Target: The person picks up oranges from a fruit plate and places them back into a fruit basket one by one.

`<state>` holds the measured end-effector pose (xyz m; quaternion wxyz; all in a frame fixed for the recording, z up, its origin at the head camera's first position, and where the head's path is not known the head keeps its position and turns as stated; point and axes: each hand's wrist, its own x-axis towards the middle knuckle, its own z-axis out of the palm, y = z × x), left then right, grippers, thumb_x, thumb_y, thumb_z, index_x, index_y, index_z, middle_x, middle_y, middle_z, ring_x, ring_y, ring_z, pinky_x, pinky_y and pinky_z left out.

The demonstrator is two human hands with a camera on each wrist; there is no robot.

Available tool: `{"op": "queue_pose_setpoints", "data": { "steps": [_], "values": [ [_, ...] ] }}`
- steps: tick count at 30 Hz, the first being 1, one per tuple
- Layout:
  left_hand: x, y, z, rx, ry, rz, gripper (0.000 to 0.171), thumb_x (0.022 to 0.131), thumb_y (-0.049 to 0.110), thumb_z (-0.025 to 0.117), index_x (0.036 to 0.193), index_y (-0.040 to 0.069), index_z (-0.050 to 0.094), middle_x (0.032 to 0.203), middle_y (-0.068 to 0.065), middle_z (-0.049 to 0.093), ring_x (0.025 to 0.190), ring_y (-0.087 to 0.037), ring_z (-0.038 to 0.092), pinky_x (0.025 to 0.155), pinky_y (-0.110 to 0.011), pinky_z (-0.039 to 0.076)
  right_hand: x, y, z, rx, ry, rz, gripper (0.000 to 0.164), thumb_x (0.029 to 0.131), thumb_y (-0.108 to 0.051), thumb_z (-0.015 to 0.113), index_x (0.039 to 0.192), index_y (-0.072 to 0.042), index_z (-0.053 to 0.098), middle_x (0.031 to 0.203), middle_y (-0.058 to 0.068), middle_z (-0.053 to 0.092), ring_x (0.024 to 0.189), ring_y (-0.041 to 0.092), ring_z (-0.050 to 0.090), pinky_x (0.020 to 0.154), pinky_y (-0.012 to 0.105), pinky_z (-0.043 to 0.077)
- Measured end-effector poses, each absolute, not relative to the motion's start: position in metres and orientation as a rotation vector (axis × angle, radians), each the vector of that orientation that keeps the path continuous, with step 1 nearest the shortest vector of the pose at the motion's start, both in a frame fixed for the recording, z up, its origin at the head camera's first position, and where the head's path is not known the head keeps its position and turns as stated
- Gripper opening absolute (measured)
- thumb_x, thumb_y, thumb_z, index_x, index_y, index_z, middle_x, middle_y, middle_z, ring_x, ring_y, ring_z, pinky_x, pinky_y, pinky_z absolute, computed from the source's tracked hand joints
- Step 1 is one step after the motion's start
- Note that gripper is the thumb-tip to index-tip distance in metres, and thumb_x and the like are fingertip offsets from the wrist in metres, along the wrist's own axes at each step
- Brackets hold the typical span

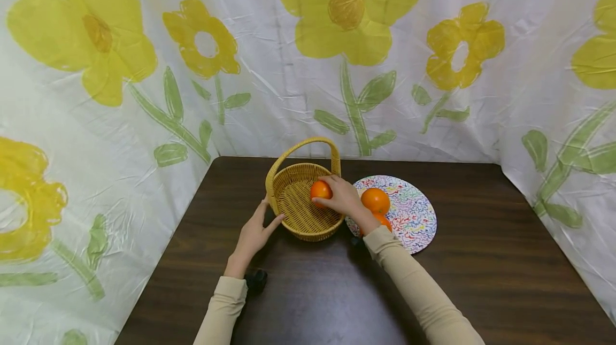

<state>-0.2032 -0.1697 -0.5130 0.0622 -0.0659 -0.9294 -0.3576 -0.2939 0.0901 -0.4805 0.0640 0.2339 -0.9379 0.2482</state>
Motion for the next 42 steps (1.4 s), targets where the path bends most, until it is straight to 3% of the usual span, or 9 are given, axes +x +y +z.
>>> {"op": "queue_pose_setpoints", "data": {
  "steps": [7, 20, 31, 42],
  "values": [
    [-0.203, -0.17, -0.513, -0.199, -2.804, -1.093, 0.075, 0.09, 0.051, 0.053, 0.149, 0.033, 0.011, 0.154, -0.003, 0.022, 0.133, -0.032, 0.035, 0.098, -0.055, 0.037, -0.296, 0.086, -0.487, 0.728, -2.829, 0.678, 0.065, 0.078, -0.053, 0.067, 0.132, -0.018, 0.053, 0.127, 0.009, 0.055, 0.101, 0.029, 0.057, 0.085, 0.046, 0.044],
    [-0.204, -0.168, -0.516, -0.184, -2.804, -1.088, 0.075, 0.089, 0.053, 0.051, 0.148, 0.035, 0.009, 0.153, -0.004, 0.023, 0.132, -0.032, 0.036, 0.098, -0.055, 0.037, -0.296, 0.085, -0.489, 0.735, -2.819, 0.635, 0.066, 0.079, -0.051, 0.067, 0.133, -0.018, 0.052, 0.127, 0.009, 0.055, 0.101, 0.028, 0.056, 0.08, 0.041, 0.04],
    [-0.203, -0.168, -0.516, -0.191, -2.797, -1.079, 0.075, 0.089, 0.056, 0.049, 0.149, 0.031, 0.011, 0.154, -0.003, 0.022, 0.133, -0.031, 0.036, 0.098, -0.054, 0.038, -0.292, 0.089, -0.484, 0.736, -2.818, 0.741, 0.065, 0.081, -0.055, 0.063, 0.134, -0.019, 0.05, 0.133, 0.009, 0.05, 0.111, 0.03, 0.053, 0.089, 0.048, 0.042],
    [-0.201, -0.168, -0.515, -0.19, -2.797, -1.092, 0.075, 0.089, 0.056, 0.049, 0.148, 0.036, 0.007, 0.154, -0.003, 0.021, 0.131, -0.033, 0.037, 0.095, -0.055, 0.039, -0.285, 0.096, -0.475, 0.75, -2.841, 0.873, 0.061, 0.084, -0.049, 0.062, 0.135, -0.018, 0.049, 0.134, 0.011, 0.048, 0.115, 0.031, 0.052, 0.087, 0.049, 0.047]
  ]
}}
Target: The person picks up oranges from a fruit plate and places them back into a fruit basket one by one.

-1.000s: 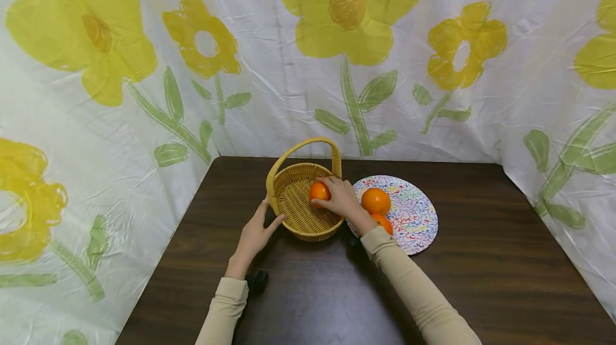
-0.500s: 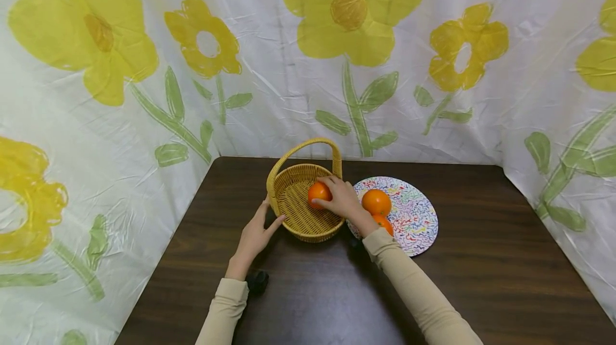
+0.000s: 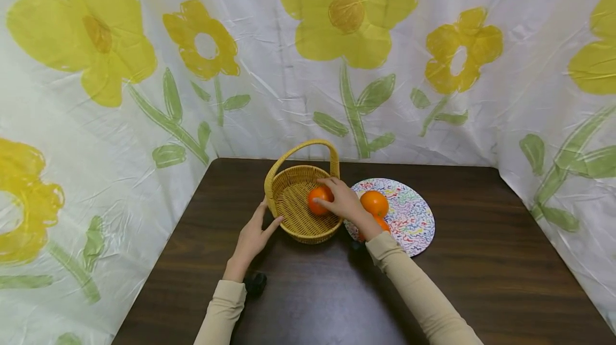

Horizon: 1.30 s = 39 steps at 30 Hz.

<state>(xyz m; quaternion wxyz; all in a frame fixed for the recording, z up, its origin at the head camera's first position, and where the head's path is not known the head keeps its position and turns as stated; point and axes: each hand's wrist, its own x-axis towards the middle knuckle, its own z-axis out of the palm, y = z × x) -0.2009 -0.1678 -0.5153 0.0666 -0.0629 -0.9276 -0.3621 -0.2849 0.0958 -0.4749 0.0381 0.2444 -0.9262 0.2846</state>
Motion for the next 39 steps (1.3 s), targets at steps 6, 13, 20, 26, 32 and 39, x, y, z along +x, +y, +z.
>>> {"op": "queue_pose_setpoints", "data": {
  "steps": [6, 13, 20, 26, 32, 39],
  "values": [
    [-0.2, -0.168, -0.514, -0.183, -2.798, -1.118, 0.075, 0.09, 0.051, 0.052, 0.148, 0.036, 0.006, 0.154, -0.001, 0.02, 0.133, -0.032, 0.035, 0.098, -0.055, 0.037, -0.28, 0.101, -0.472, 0.778, -2.845, 0.882, 0.056, 0.087, -0.046, 0.061, 0.134, -0.018, 0.051, 0.132, 0.008, 0.049, 0.116, 0.029, 0.05, 0.088, 0.048, 0.046],
    [-0.201, -0.168, -0.515, -0.179, -2.791, -1.113, 0.075, 0.09, 0.05, 0.053, 0.148, 0.038, 0.007, 0.154, 0.004, 0.018, 0.133, -0.031, 0.035, 0.098, -0.055, 0.037, -0.274, 0.106, -0.467, 0.802, -2.802, 0.902, 0.053, 0.088, -0.045, 0.059, 0.132, -0.018, 0.052, 0.132, 0.006, 0.05, 0.118, 0.028, 0.049, 0.089, 0.049, 0.046],
    [-0.2, -0.17, -0.515, -0.173, -2.787, -1.126, 0.075, 0.09, 0.052, 0.052, 0.147, 0.038, 0.005, 0.154, 0.002, 0.019, 0.133, -0.032, 0.035, 0.099, -0.055, 0.036, -0.269, 0.112, -0.464, 0.791, -2.746, 0.918, 0.047, 0.087, -0.042, 0.061, 0.129, -0.02, 0.055, 0.128, 0.006, 0.053, 0.117, 0.027, 0.05, 0.091, 0.049, 0.045],
    [-0.2, -0.168, -0.515, -0.177, -2.791, -1.139, 0.075, 0.09, 0.054, 0.05, 0.148, 0.037, 0.005, 0.154, 0.0, 0.021, 0.132, -0.033, 0.036, 0.098, -0.056, 0.037, -0.26, 0.121, -0.458, 0.755, -2.725, 0.981, 0.048, 0.087, -0.037, 0.063, 0.129, -0.015, 0.056, 0.128, 0.008, 0.053, 0.118, 0.028, 0.049, 0.096, 0.048, 0.042],
    [-0.199, -0.168, -0.517, -0.179, -2.78, -1.14, 0.075, 0.089, 0.056, 0.049, 0.148, 0.037, 0.007, 0.154, 0.0, 0.021, 0.133, -0.032, 0.035, 0.098, -0.056, 0.037, -0.249, 0.132, -0.453, 0.728, -2.695, 1.052, 0.045, 0.089, -0.035, 0.062, 0.13, -0.016, 0.054, 0.129, 0.007, 0.051, 0.118, 0.027, 0.05, 0.095, 0.048, 0.043],
    [-0.2, -0.168, -0.517, -0.182, -2.768, -1.144, 0.074, 0.09, 0.052, 0.051, 0.147, 0.04, 0.006, 0.154, 0.002, 0.02, 0.134, -0.031, 0.033, 0.098, -0.057, 0.036, -0.245, 0.148, -0.452, 0.652, -2.703, 1.023, 0.045, 0.09, -0.035, 0.06, 0.13, -0.014, 0.054, 0.133, 0.01, 0.048, 0.12, 0.03, 0.048, 0.092, 0.049, 0.044]
  ]
}}
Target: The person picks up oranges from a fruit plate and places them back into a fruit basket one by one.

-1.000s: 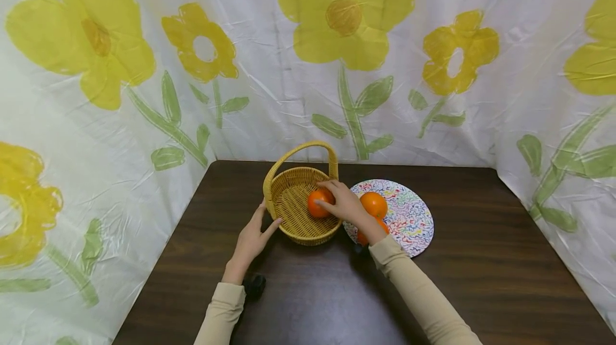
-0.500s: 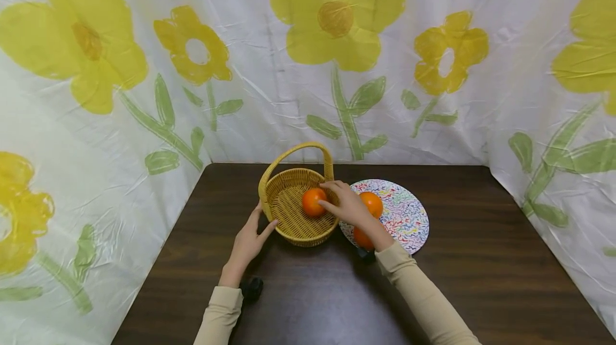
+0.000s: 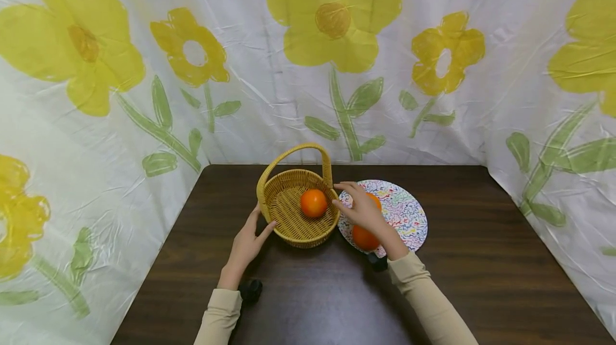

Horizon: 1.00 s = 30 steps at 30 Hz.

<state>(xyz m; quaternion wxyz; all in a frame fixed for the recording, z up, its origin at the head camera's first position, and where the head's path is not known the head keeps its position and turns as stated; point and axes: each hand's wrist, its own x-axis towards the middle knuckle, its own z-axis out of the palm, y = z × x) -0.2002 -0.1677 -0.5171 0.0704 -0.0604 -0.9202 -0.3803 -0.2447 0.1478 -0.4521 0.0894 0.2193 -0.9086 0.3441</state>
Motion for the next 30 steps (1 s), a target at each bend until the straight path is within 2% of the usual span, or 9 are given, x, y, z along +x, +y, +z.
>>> {"op": "queue_pose_setpoints", "data": {
  "steps": [11, 18, 30],
  "values": [
    [-0.202, -0.167, -0.518, -0.197, -2.754, -1.145, 0.074, 0.09, 0.052, 0.051, 0.148, 0.037, 0.008, 0.154, -0.001, 0.021, 0.133, -0.032, 0.034, 0.096, -0.058, 0.037, -0.238, 0.177, -0.454, 0.548, -2.629, 1.018, 0.044, 0.088, -0.032, 0.063, 0.129, -0.016, 0.056, 0.132, 0.01, 0.051, 0.12, 0.032, 0.048, 0.096, 0.053, 0.04],
    [-0.202, -0.167, -0.518, -0.192, -2.751, -1.143, 0.073, 0.09, 0.05, 0.052, 0.148, 0.037, 0.01, 0.154, -0.001, 0.021, 0.134, -0.032, 0.033, 0.097, -0.057, 0.036, -0.233, 0.193, -0.466, 0.512, -2.571, 1.056, 0.045, 0.087, -0.026, 0.066, 0.128, -0.01, 0.056, 0.129, 0.012, 0.051, 0.119, 0.033, 0.048, 0.097, 0.054, 0.039],
    [-0.201, -0.167, -0.519, -0.165, -2.77, -1.164, 0.072, 0.091, 0.047, 0.053, 0.147, 0.039, 0.009, 0.154, -0.002, 0.021, 0.136, -0.031, 0.031, 0.099, -0.058, 0.034, -0.214, 0.205, -0.482, 0.454, -2.564, 1.095, 0.048, 0.087, -0.029, 0.066, 0.128, -0.007, 0.055, 0.128, 0.015, 0.051, 0.117, 0.034, 0.048, 0.096, 0.055, 0.039]
  ]
}}
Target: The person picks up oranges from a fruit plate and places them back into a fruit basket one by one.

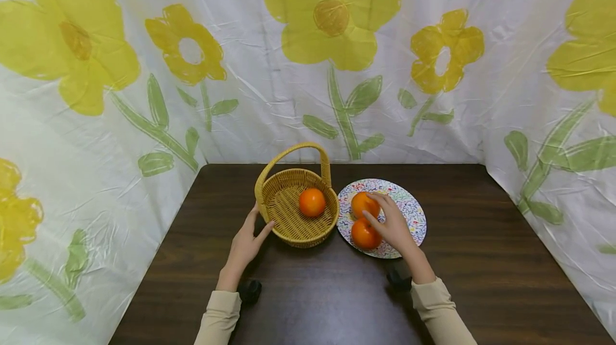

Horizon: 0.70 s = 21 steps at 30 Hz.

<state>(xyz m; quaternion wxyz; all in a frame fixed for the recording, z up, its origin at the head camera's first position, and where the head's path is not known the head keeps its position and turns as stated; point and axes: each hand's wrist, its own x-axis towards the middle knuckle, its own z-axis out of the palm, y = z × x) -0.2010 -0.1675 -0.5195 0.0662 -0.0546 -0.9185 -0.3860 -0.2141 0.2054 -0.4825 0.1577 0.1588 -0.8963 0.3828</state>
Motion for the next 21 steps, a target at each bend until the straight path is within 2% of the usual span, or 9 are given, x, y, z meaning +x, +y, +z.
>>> {"op": "queue_pose_setpoints", "data": {
  "steps": [13, 21],
  "values": [
    [-0.199, -0.168, -0.523, -0.178, -2.738, -1.173, 0.066, 0.091, 0.046, 0.053, 0.146, 0.038, 0.017, 0.155, 0.005, 0.016, 0.135, -0.031, 0.032, 0.097, -0.059, 0.036, -0.197, 0.212, -0.505, 0.368, -2.538, 1.117, 0.049, 0.085, -0.027, 0.069, 0.125, -0.003, 0.056, 0.128, 0.018, 0.051, 0.118, 0.035, 0.048, 0.095, 0.056, 0.04],
    [-0.2, -0.167, -0.52, -0.205, -2.734, -1.168, 0.069, 0.091, 0.05, 0.052, 0.148, 0.035, 0.016, 0.155, 0.004, 0.017, 0.135, -0.032, 0.031, 0.097, -0.059, 0.035, -0.185, 0.214, -0.518, 0.318, -2.524, 1.181, 0.048, 0.086, -0.028, 0.066, 0.128, -0.008, 0.054, 0.128, 0.013, 0.052, 0.12, 0.031, 0.047, 0.097, 0.054, 0.039]
  ]
}}
